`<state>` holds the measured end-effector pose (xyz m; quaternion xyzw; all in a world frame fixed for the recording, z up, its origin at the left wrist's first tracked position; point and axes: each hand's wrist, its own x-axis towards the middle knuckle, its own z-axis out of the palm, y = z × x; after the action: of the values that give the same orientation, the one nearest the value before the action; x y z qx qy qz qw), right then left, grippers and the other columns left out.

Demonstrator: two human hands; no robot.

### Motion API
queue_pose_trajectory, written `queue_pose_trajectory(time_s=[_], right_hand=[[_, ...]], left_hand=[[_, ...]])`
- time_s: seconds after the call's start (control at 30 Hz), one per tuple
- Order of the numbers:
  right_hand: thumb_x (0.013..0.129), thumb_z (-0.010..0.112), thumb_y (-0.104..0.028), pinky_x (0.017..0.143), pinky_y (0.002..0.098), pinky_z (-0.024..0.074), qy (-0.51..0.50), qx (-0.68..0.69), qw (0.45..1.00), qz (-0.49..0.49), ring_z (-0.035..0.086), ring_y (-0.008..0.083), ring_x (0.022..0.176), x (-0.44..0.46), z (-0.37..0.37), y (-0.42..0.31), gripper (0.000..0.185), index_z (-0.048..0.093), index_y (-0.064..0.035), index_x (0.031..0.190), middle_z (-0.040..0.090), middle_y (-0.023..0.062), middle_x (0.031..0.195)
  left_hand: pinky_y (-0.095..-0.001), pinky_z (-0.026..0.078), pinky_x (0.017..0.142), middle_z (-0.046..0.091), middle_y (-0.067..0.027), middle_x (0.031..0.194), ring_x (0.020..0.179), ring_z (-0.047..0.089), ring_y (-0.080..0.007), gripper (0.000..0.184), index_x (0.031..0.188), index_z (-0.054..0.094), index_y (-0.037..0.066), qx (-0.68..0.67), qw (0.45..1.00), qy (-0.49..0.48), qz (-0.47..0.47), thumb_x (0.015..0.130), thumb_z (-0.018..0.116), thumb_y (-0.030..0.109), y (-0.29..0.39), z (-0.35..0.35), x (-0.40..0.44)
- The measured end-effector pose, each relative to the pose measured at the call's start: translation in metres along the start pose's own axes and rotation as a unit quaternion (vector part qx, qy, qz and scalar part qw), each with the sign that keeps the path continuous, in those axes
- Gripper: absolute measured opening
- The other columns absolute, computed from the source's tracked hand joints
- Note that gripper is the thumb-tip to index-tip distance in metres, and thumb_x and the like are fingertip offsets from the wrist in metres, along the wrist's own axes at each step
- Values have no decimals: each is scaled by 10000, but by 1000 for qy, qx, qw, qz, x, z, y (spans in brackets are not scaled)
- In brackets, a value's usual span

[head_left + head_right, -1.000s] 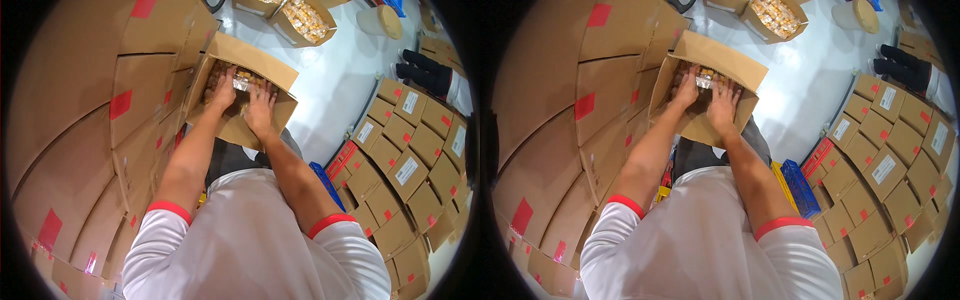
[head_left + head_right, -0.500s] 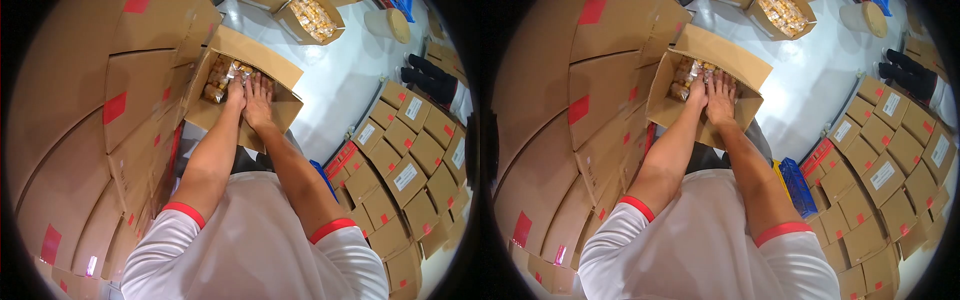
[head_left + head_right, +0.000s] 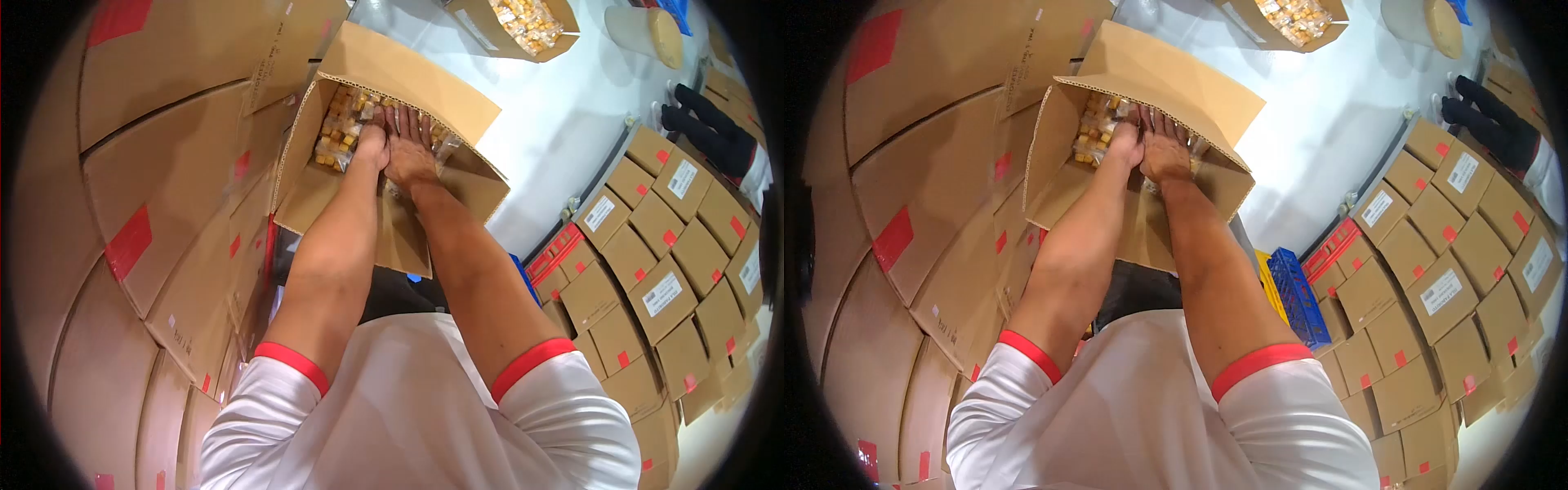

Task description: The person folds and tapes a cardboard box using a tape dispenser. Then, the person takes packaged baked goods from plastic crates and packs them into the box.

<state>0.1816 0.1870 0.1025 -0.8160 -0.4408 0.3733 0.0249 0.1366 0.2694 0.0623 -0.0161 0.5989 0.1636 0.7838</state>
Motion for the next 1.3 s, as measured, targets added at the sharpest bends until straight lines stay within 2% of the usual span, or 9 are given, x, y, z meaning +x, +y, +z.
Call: queue_pose_trajectory(time_s=[0.3, 0.43, 0.53, 0.57, 0.63, 0.83, 0.9, 1.0, 1.3], right_hand=[[875, 638, -357, 1279, 561, 18, 21, -41, 999, -19, -7, 376, 1595, 2, -9, -6, 966, 132, -91, 1654, 21, 203, 1723], [874, 674, -324, 1248, 618, 165, -270, 149, 946, 103, 196, 388, 1565, 5, -55, -27, 868, 279, -150, 1628, 251, 209, 1678], [909, 647, -326, 1222, 586, 270, -227, -15, 973, -44, 354, 401, 1496, -51, -94, -60, 721, 419, -116, 1560, 439, 222, 1577], [933, 621, -310, 1200, 555, 317, -56, -23, 990, -131, 444, 395, 1428, -64, -75, -59, 667, 443, -76, 1532, 520, 229, 1496], [958, 594, -295, 1179, 524, 365, 117, -32, 963, -239, 534, 388, 1359, -87, -77, -62, 618, 467, -37, 1504, 600, 235, 1414], [952, 623, -302, 1093, 473, 452, -243, 38, 942, -231, 534, 409, 1336, -140, -132, -76, 575, 522, -45, 1456, 551, 243, 1457], [956, 622, -292, 1089, 466, 455, -170, 38, 940, -293, 544, 408, 1324, -150, -122, -66, 538, 543, -92, 1449, 565, 217, 1450], [948, 663, -205, 1099, 438, 453, -56, 80, 901, -422, 570, 396, 1298, -153, -118, -51, 502, 577, -81, 1426, 601, 209, 1410], [1037, 559, -50, 1080, 370, 477, -247, 69, 823, -506, 608, 280, 1266, -232, -93, -155, 388, 557, 35, 1415, 615, 189, 1374]], left_hand=[[-345, 565, 889, 675, -73, 1161, 988, 647, -200, 325, 1335, 581, 99, 100, 995, 27, -7, 1075, 570, 295, 12, 7, -17], [-447, 502, 1023, 664, -160, 1298, 1157, 635, -332, 412, 1326, 615, 26, 237, 971, 17, 8, 1048, 573, 327, 29, 18, -76], [-399, 481, 1034, 692, -183, 1268, 1181, 639, -282, 485, 1326, 631, -34, 628, 717, -1, 303, 1031, 600, 350, 49, 7, -149], [-371, 481, 1024, 707, -178, 1242, 1161, 649, -253, 507, 1339, 624, -49, 658, 659, 9, 364, 1029, 606, 352, 52, 3, -188], [-365, 522, 964, 691, -228, 1279, 1163, 683, -277, 514, 1381, 619, 13, 533, 763, -7, 366, 1029, 584, 385, 54, -21, -243], [-336, 519, 862, 716, -171, 1089, 1003, 682, -231, 341, 1269, 675, 51, 424, 801, 151, 395, 1036, 585, 282, 12, -132, -346], [-359, 522, 886, 663, -163, 1151, 1082, 661, -255, 258, 1228, 642, 70, 377, 726, 153, 555, 1012, 595, 202, -26, -154, -355], [-419, 513, 993, 571, -164, 1391, 1208, 622, -324, 267, 1256, 603, 96, 362, 725, 182, 557, 992, 599, 138, -75, -166, -394], [-467, 499, 1029, 611, -154, 1354, 1220, 602, -383, 299, 1257, 629, 51, 287, 589, 422, 627, 971, 629, 141, -178, -293, -600]])
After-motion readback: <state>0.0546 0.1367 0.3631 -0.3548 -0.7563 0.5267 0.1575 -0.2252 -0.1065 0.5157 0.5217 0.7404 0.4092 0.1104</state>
